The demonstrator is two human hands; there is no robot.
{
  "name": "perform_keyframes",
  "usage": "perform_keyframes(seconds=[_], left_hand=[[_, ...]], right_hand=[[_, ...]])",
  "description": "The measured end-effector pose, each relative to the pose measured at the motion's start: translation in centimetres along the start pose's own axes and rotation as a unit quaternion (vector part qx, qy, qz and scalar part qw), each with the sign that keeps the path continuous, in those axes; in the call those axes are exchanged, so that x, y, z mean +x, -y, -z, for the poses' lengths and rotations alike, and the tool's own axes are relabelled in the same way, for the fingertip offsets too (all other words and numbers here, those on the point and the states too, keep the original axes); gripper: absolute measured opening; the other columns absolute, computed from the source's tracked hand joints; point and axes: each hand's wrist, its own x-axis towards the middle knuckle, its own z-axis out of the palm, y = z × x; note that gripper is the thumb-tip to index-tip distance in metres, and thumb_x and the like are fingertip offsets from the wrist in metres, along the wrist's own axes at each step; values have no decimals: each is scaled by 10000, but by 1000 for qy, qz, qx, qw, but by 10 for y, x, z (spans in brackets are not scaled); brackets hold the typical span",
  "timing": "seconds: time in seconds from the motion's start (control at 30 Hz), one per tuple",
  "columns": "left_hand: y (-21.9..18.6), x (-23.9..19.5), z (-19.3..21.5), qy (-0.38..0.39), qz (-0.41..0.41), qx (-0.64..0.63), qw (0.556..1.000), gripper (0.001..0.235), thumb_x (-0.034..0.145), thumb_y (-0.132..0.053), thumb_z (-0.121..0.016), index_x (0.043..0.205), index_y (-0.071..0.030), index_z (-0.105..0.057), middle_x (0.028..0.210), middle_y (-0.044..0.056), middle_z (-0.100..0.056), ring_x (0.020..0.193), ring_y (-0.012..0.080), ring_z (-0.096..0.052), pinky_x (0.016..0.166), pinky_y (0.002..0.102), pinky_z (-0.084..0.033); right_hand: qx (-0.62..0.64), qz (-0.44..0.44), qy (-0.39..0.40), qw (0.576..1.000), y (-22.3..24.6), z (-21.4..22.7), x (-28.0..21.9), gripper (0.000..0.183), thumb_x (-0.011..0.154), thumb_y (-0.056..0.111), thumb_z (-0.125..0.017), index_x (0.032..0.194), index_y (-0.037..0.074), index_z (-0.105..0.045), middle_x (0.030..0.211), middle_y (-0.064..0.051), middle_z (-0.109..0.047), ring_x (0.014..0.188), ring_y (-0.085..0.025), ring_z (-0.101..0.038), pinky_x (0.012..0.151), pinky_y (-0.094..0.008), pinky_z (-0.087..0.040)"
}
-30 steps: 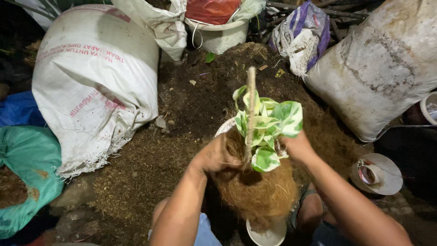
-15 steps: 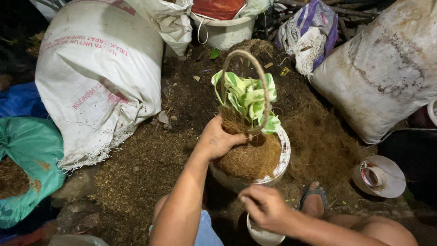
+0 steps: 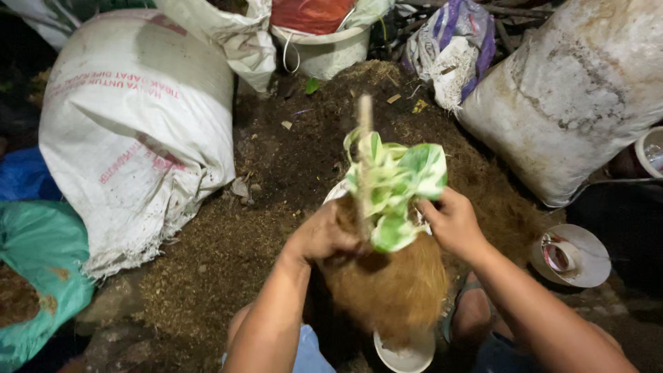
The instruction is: The person arranges a variegated pothos plant into a hanging basket filled with coconut coir. They repeatedly adjust the plant's position and tuck the coir around the base to secure it.
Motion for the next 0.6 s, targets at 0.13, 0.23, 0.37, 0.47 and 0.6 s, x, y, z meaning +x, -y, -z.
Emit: perform_keyframes(seconds=[0.13, 0.23, 0.37, 0.47, 0.6], left_hand=[[28, -5, -7, 36, -98, -152, 983, 611, 741, -162, -872, 1299, -21, -666, 1171, 132, -736, 1038, 234, -681, 948, 387, -525], [41, -8, -10, 15, -137, -242, 961, 618, 754, -161, -863, 1323, -35, -655, 1199, 111, -717, 1040, 219, -663, 942, 378, -523], [39, -4, 11, -88, -150, -279, 944, 629, 771, -160, -850, 1355, -55, -640, 1236, 84, -692, 1043, 201, -640, 933, 366, -519], [28, -2, 29, -158, -152, -265, 939, 638, 784, -159, -841, 1379, -69, -629, 1264, 63, -673, 1045, 187, -622, 926, 356, -517], [12, -1, 36, -180, -165, -216, 945, 650, 802, -158, -828, 1411, -88, -614, 1301, 36, -648, 1047, 168, -599, 917, 344, -513]], right_hand=[[69, -212, 68, 972, -56, -25, 12, 301, 941, 171, -709, 1230, 89, -729, 1204, -98, -762, 1073, -219, -700, 940, -372, -552], [45, -280, 113, 952, -69, -58, -21, 278, 924, 146, -719, 1193, 79, -727, 1129, -104, -752, 1007, -227, -705, 880, -374, -555], [55, -212, 165, 962, -25, -94, -86, 247, 901, 113, -731, 1143, 65, -725, 1029, -111, -740, 918, -238, -712, 800, -378, -559], [72, -76, 198, 975, 36, -90, -121, 225, 884, 88, -740, 1106, 55, -724, 954, -116, -730, 852, -247, -717, 740, -380, -562], [42, 143, 207, 967, 103, -31, -123, 198, 861, 55, -753, 1057, 42, -722, 854, -123, -718, 764, -258, -724, 660, -383, -567]])
